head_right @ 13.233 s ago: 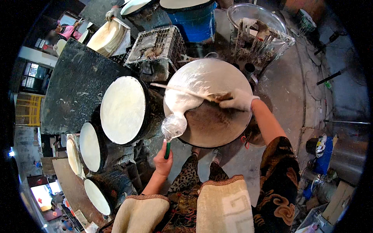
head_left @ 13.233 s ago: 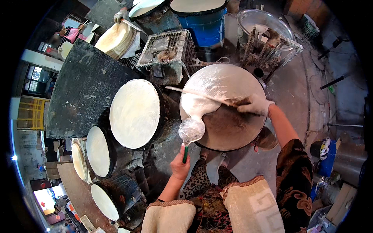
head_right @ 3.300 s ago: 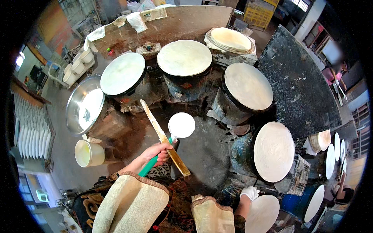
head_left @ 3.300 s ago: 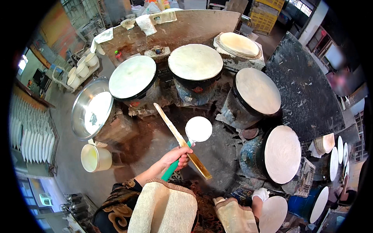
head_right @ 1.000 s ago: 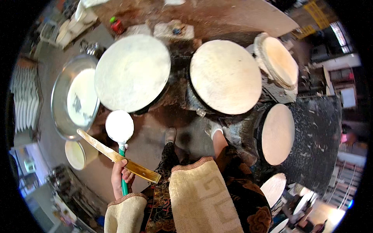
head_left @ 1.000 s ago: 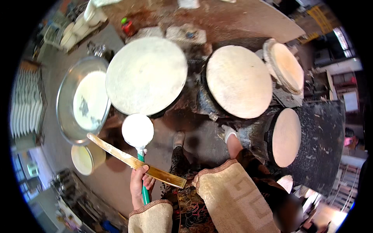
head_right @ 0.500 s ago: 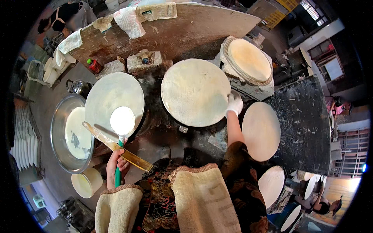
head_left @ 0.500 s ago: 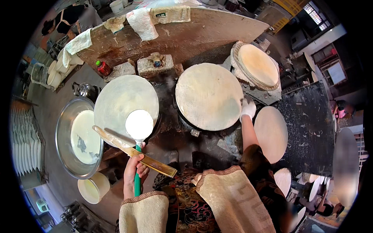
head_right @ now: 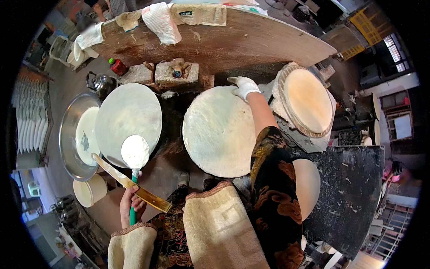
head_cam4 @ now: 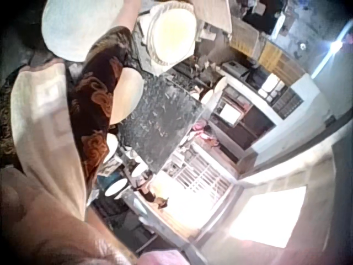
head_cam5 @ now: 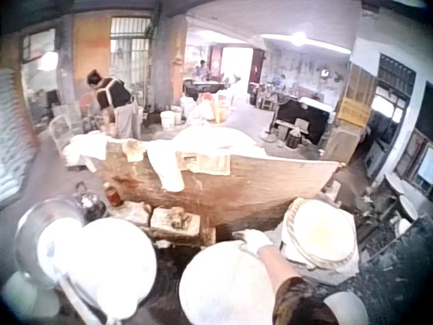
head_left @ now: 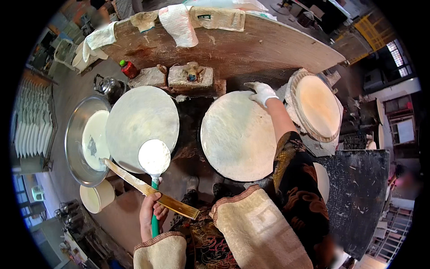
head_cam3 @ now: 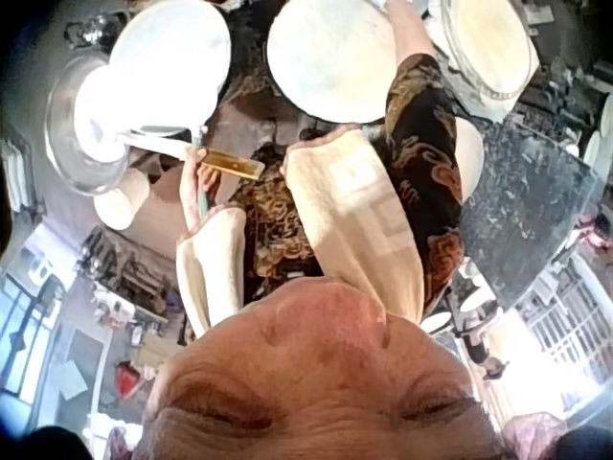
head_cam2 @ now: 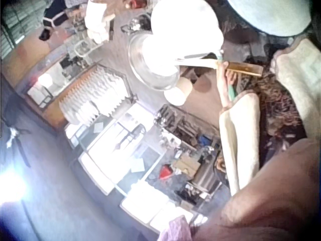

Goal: The person ladles white batter onto a hot circular griddle and uses a wooden spreader to distribute it into a thin, round crepe. They repeatedly scoop batter from a large metal bowl, pour it onto the cooking surface, and spread it evenly. Finished crepes are stacked on a nearby surface.

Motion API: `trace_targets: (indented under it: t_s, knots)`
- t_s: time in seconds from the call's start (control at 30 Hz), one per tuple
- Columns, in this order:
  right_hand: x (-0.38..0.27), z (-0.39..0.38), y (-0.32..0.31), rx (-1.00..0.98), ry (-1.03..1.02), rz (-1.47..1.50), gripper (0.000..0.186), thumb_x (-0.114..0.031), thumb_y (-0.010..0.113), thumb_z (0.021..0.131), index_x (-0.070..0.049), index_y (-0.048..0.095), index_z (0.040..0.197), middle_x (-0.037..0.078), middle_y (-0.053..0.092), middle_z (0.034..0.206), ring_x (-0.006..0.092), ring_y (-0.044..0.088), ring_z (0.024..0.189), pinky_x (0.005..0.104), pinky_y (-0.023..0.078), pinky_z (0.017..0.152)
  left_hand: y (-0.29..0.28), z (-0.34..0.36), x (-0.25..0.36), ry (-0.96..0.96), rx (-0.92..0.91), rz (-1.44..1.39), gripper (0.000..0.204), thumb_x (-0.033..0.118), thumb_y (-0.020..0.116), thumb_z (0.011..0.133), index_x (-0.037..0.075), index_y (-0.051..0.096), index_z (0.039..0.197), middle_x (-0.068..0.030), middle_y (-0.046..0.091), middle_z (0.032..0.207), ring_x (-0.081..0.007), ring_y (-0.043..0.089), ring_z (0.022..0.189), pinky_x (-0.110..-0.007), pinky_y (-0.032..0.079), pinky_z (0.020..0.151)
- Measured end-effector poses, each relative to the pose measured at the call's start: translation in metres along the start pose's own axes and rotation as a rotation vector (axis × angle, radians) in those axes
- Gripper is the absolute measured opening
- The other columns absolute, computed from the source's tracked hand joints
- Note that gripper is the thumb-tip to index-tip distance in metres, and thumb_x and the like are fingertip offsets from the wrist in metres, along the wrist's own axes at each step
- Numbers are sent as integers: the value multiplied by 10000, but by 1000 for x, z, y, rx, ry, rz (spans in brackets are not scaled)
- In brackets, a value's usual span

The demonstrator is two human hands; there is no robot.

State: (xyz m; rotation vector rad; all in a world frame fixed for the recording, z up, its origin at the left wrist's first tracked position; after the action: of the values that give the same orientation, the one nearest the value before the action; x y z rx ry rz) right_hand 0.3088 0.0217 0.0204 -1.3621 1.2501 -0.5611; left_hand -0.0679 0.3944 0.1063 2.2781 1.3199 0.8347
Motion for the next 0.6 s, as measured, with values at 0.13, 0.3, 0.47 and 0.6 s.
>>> trace_targets:
  t_s: [0.13,0.3,0.47,0.6]
  knots:
    - [0,5,-11,-88,77,191,571,-118,626,719,-131,524,1280,119,570,1237,249,550,1128,316,424,962,6,-2,-6,38,2,-31,348,49,509,848,47,458,1192,59,358,481,-49,367,317,-185,339,274]
    - [17,17,-8,-191,121,463,476,-101,620,764,-108,575,1237,69,623,1122,165,568,1004,267,437,885,18,-1,-11,69,23,-11,94,57,518,866,73,460,938,57,392,482,-44,393,322,-180,340,271]
    - [38,19,-14,-275,11,508,471,-202,669,747,-61,592,1190,102,637,1086,175,572,969,265,435,877,30,-2,-14,70,35,12,100,65,525,875,88,451,811,61,386,471,-40,384,312,-179,326,269]
    - [25,14,-13,-234,68,223,418,-216,685,747,-51,627,1126,89,653,1045,163,577,952,255,441,854,28,-1,-16,72,36,30,109,70,527,872,86,443,805,63,380,467,-39,372,304,-180,321,270]
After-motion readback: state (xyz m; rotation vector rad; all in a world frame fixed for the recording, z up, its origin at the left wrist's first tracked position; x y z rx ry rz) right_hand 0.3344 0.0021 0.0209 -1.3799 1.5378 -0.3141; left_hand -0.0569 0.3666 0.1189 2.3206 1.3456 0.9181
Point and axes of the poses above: each hand's wrist, its own z-axis towards the middle knuckle, its own y-axis out of the palm, x = y × z, the point moved 2 cm from there along z, towards the middle knuckle
